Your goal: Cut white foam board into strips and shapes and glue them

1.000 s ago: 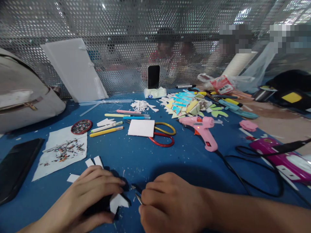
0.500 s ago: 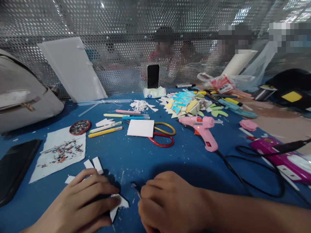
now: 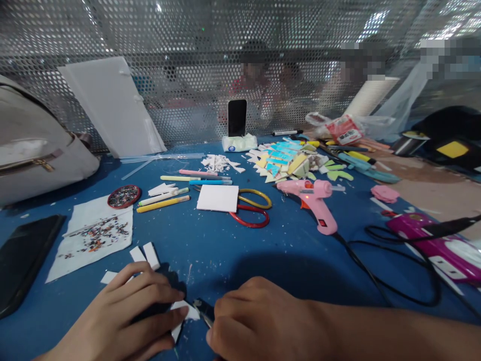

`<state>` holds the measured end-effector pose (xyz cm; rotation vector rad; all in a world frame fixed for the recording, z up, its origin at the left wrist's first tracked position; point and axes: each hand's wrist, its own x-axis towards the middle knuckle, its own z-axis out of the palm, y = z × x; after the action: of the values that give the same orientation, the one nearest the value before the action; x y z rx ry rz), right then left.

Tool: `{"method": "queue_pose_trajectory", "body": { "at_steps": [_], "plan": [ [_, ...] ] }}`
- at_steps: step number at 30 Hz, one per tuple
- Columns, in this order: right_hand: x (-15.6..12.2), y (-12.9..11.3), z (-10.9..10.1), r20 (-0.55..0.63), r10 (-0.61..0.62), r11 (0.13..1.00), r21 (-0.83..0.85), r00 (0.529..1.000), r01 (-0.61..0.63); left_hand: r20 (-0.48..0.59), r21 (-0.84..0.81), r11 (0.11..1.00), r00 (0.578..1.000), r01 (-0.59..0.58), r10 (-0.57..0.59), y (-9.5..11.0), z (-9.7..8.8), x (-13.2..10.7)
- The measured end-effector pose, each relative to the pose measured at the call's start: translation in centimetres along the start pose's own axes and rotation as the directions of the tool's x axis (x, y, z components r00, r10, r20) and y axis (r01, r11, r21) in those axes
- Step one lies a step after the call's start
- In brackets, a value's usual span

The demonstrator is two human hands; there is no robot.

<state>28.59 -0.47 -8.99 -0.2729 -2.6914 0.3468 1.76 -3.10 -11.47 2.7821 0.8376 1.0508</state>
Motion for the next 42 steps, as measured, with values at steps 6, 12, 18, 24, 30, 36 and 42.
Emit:
{"method": "queue_pose_trajectory", "body": {
  "at_steps": [6, 12, 18, 24, 30, 36, 42],
  "plan": [
    [-0.6, -0.3, 0.4, 0.081, 0.042, 0.999, -0.022, 0.996, -0.041, -0.007, 0.014, 1.0, 1.0, 0.012, -0.012, 0.1, 0.1, -0.1],
    [0.0, -0.1, 0.3, 0.099, -0.006, 0.999, -0.05, 0.995, 0.011, 0.002, 0.013, 1.0, 1.0, 0.005, -0.005, 0.1, 0.2, -0.1],
    [0.9, 0.0, -0.3, 0.015, -0.1, 0.989, -0.111, 0.995, 0.101, 0.04, 0.009, 1.0, 0.999, 0.005, -0.005, 0.2, -0.7, 0.7],
    [1.1, -0.5, -0.2, 0.014, -0.134, 0.965, -0.227, 0.991, 0.133, 0.009, 0.02, 1.0, 1.0, 0.004, -0.004, 0.3, -0.4, 0.5],
    [0.8, -0.5, -0.1, 0.009, -0.135, 0.981, -0.139, 0.991, 0.135, 0.06, 0.031, 0.999, 0.998, 0.013, -0.015, 0.5, -1.0, 0.9],
    [-1.4, 0.6, 1.7, 0.069, -0.108, 0.994, -0.008, 0.992, 0.109, 0.073, 0.056, 0.998, 0.997, 0.002, -0.006, 0.4, -1.3, 1.2],
    [-2.3, 0.7, 2.6, -0.05, 0.016, 0.992, 0.128, 0.999, -0.01, 0.006, 0.04, 0.999, 1.0, -0.007, 0.007, 0.2, -0.1, 0.3]
  ]
}}
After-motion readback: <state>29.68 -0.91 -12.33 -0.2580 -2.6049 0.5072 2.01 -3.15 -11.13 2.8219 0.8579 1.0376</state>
